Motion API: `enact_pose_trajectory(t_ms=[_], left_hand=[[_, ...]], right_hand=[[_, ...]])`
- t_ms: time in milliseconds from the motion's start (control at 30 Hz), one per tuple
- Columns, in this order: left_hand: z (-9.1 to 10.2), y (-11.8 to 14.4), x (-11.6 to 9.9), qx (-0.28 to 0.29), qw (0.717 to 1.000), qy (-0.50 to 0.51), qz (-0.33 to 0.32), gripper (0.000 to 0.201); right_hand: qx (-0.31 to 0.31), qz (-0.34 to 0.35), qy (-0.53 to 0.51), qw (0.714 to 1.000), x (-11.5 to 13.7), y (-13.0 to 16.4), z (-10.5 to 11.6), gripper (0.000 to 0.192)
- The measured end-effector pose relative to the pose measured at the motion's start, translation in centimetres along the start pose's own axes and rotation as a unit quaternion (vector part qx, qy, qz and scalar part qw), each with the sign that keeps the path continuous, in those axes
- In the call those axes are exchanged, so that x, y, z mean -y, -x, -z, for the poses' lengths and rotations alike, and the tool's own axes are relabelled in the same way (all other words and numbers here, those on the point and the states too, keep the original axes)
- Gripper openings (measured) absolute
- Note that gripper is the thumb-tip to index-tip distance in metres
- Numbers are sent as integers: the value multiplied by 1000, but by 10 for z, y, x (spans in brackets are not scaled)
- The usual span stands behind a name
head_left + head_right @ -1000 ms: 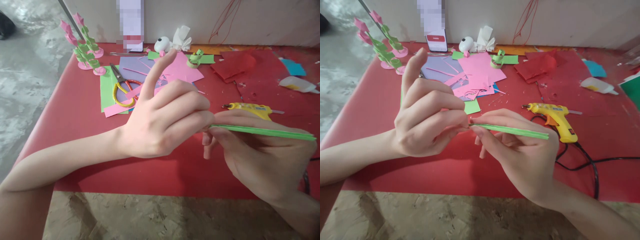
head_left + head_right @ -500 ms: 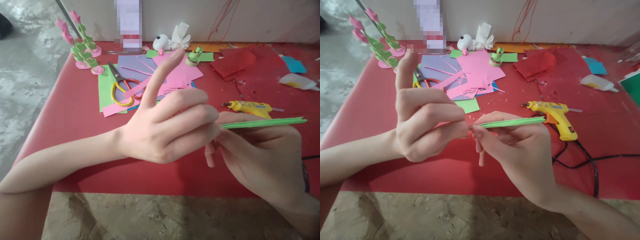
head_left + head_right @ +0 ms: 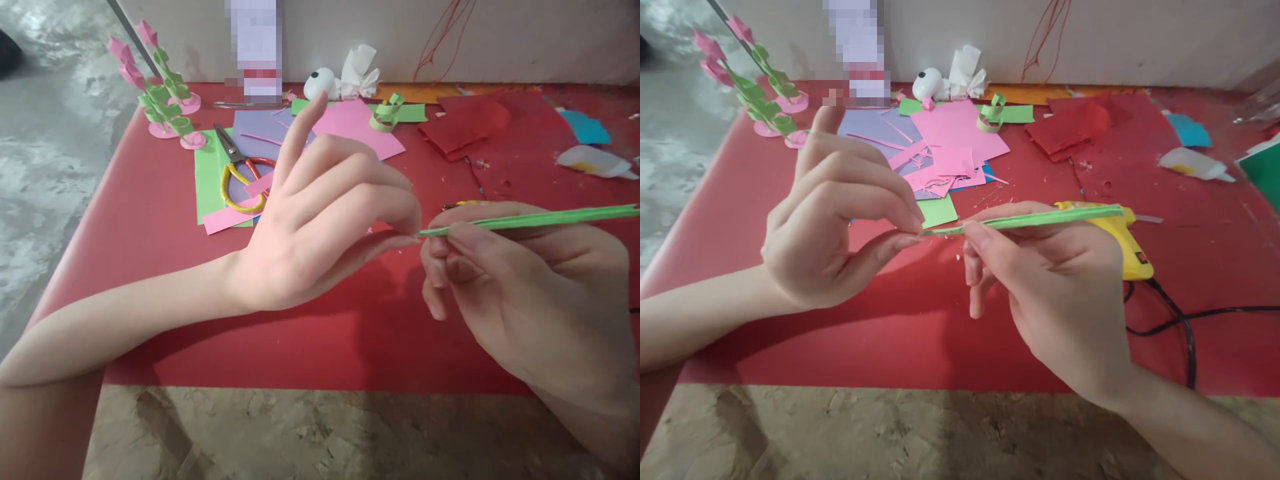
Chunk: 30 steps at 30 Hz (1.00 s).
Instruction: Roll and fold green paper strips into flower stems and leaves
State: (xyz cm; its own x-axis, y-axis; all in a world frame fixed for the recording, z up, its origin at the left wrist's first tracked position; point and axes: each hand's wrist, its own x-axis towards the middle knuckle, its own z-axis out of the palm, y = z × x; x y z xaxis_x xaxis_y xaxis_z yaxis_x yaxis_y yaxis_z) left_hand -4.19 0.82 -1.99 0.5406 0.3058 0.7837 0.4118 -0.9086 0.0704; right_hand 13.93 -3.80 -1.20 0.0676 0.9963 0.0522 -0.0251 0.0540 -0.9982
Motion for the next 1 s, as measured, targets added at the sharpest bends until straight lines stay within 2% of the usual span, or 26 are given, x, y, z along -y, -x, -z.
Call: enact_pose_trajectory(t_ms=[300, 467, 667, 833, 867, 933, 1000], left_hand=[[-7, -1, -1, -35, 997, -59, -38, 4], [-3, -2, -1, -5, 997, -64, -41, 4], [-4, 0, 2, -1, 994, -84, -63, 5], [-16, 1, 1, -138, 982, -111, -70, 11], [-18, 2, 1, -127, 981, -128, -73, 12], [-21, 2, 0, -171, 973, -130, -87, 14], [-22, 2, -1, -138, 979, -122, -85, 15]], right_hand=[[21, -5, -9, 1000, -1, 3, -1, 10], [55, -18, -20, 998, -2, 3, 0, 7], [90, -21, -7, 996, -8, 4, 3, 6], [70, -31, 0, 997, -10, 3, 3, 9], [68, -33, 4, 997, -10, 4, 3, 10], [70, -32, 11, 997, -10, 4, 2, 11], [71, -23, 16, 997, -10, 6, 2, 8]])
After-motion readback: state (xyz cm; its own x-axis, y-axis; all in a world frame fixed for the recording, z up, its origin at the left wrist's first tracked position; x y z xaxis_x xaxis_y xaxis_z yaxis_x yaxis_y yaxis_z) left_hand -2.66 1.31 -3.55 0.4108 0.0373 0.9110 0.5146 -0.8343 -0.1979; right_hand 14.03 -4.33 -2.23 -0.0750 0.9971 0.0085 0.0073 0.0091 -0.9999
